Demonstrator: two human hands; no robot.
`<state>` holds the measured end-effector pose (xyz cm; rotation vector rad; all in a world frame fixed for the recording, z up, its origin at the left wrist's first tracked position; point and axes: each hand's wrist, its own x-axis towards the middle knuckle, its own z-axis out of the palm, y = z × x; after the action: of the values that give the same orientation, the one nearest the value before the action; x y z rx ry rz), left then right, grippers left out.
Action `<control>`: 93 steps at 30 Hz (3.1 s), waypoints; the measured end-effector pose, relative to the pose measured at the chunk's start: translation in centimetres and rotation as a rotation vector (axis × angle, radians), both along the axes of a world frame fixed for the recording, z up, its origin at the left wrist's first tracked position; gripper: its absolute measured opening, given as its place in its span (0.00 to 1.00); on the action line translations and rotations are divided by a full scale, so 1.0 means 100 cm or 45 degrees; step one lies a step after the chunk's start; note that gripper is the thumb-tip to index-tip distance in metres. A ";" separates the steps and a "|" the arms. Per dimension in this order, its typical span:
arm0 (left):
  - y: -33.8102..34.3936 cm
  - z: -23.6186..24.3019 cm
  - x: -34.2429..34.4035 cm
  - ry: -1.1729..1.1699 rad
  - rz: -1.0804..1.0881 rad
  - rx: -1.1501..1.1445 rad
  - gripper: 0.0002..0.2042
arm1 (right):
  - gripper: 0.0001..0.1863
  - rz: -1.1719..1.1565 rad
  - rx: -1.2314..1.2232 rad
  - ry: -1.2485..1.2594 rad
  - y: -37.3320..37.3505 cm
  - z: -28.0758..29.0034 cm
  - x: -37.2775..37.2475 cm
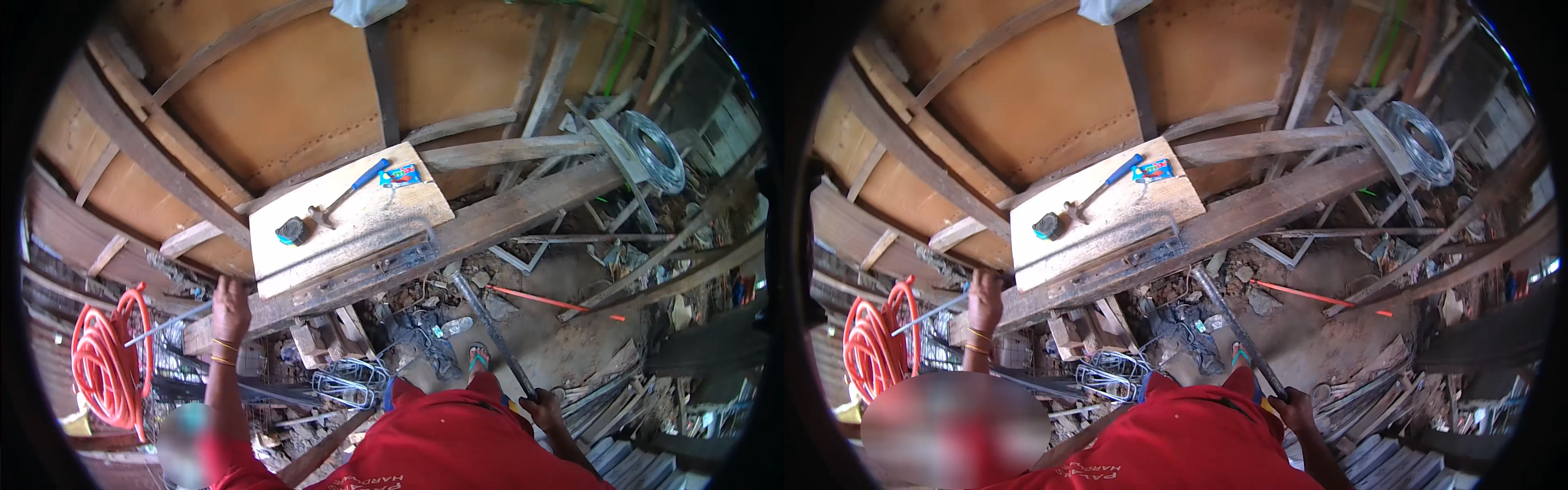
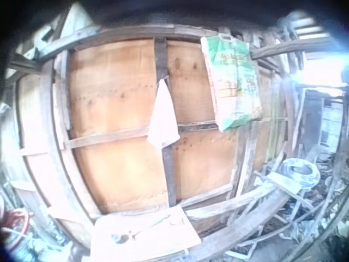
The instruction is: The person measures a concrete pillar with a tape measure, then bends several metal rods into U-shapes using a wooden beam as a lever. The bent rods are placed on the floor.
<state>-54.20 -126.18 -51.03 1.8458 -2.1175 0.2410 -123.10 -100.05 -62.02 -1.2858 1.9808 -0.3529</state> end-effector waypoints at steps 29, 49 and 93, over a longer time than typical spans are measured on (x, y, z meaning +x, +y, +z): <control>0.095 0.092 -0.124 2.365 0.337 -1.178 0.10 | 0.31 0.948 -0.039 0.458 -0.222 0.020 -0.219; 0.128 0.085 -0.106 2.535 0.279 -1.263 0.08 | 0.30 1.052 -0.142 0.283 -0.240 0.019 -0.248; 0.134 0.059 -0.129 2.630 0.540 -1.203 0.11 | 0.23 1.208 -0.020 0.165 -0.291 0.061 -0.212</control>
<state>-67.05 -112.82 -45.12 0.8162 -0.0578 -0.3940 -144.27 -129.14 -55.93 -2.1055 1.2453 0.1861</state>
